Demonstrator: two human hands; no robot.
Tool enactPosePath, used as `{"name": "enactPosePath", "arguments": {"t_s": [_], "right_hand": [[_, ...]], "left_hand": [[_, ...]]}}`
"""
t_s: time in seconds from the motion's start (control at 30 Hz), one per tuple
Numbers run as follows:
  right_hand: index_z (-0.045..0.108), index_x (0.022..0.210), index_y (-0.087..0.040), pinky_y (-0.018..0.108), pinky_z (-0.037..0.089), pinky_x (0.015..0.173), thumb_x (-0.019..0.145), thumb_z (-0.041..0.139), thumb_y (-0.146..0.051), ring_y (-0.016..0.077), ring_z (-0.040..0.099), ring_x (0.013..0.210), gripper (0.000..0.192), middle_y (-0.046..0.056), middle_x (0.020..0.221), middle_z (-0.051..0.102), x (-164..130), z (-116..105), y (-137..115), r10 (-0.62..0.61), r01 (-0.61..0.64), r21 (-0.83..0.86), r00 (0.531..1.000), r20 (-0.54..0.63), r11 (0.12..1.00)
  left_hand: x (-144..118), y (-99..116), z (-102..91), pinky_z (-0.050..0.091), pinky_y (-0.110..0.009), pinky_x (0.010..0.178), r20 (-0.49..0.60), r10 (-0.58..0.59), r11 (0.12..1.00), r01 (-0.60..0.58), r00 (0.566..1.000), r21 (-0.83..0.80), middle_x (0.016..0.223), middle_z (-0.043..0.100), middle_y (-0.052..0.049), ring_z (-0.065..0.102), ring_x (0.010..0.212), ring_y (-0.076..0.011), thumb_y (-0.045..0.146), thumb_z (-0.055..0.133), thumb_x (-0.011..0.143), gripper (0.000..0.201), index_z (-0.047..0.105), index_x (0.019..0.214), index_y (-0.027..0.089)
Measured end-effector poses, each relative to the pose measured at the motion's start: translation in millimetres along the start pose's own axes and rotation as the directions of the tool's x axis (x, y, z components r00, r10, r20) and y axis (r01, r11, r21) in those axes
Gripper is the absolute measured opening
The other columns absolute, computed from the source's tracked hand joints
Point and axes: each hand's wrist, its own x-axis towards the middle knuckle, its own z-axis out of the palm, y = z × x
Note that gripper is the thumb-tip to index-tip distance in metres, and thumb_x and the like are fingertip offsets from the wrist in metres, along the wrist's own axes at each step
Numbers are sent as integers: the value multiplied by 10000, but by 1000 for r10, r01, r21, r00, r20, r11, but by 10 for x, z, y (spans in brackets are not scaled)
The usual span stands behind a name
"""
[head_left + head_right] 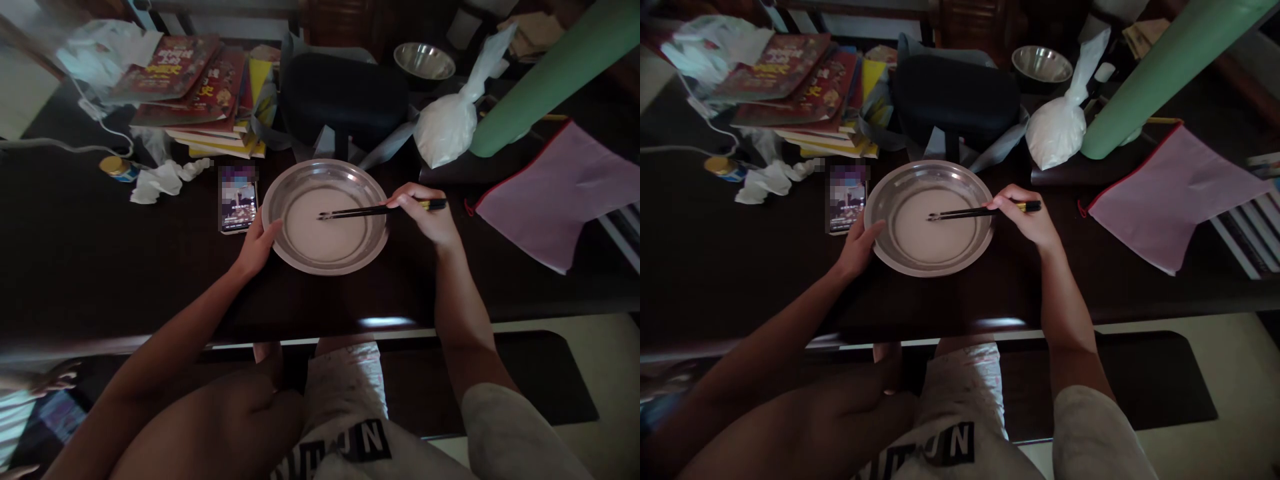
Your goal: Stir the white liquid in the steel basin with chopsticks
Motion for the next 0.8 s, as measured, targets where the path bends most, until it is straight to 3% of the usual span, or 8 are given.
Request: {"name": "enactPosePath", "arguments": {"t_s": [0.1,0.3,0.47,0.63,0.8], "right_hand": [[753,700,-259,361,589,781,885,669,-531,179,745,745,340,-9,707,739,-7,-19,2,13,-10,33,996,-92,999],[783,785,-292,366,573,817,889,680,-504,189,754,847,258,-6,813,776,0,3,15,-5,4,18,998,57,1000],[769,703,-297,394,570,754,891,680,-491,192,736,731,284,-5,710,738,-1,-32,21,-15,19,43,996,-91,999],[774,748,-289,384,579,777,895,669,-509,196,751,803,284,2,769,758,-7,-3,1,-4,3,27,999,40,1000],[757,709,-285,409,582,773,889,673,-516,204,747,765,305,4,730,745,-7,-24,15,-17,18,8,996,-84,1000]], "left_hand": [[0,-11,-3,497,-514,1067,2,-18,1000,18,1000,-8,1232,675,-111,630,1159,-309,586,628,864,574,577,1287,202],[2,0,0,497,-504,1075,-3,-14,1000,14,1000,-16,1241,676,-109,627,1169,-307,576,636,859,560,578,1276,206],[-1,10,-1,520,-512,1041,-4,-27,1000,27,1000,-7,1194,687,-108,646,1119,-304,566,630,859,539,591,1252,199],[7,16,7,491,-528,1079,1,-7,1000,7,1000,12,1249,672,-119,629,1173,-317,550,609,865,540,581,1274,198],[2,7,4,493,-530,1073,4,-9,1000,9,1000,19,1251,674,-121,630,1168,-313,546,599,876,535,587,1279,194]]}}
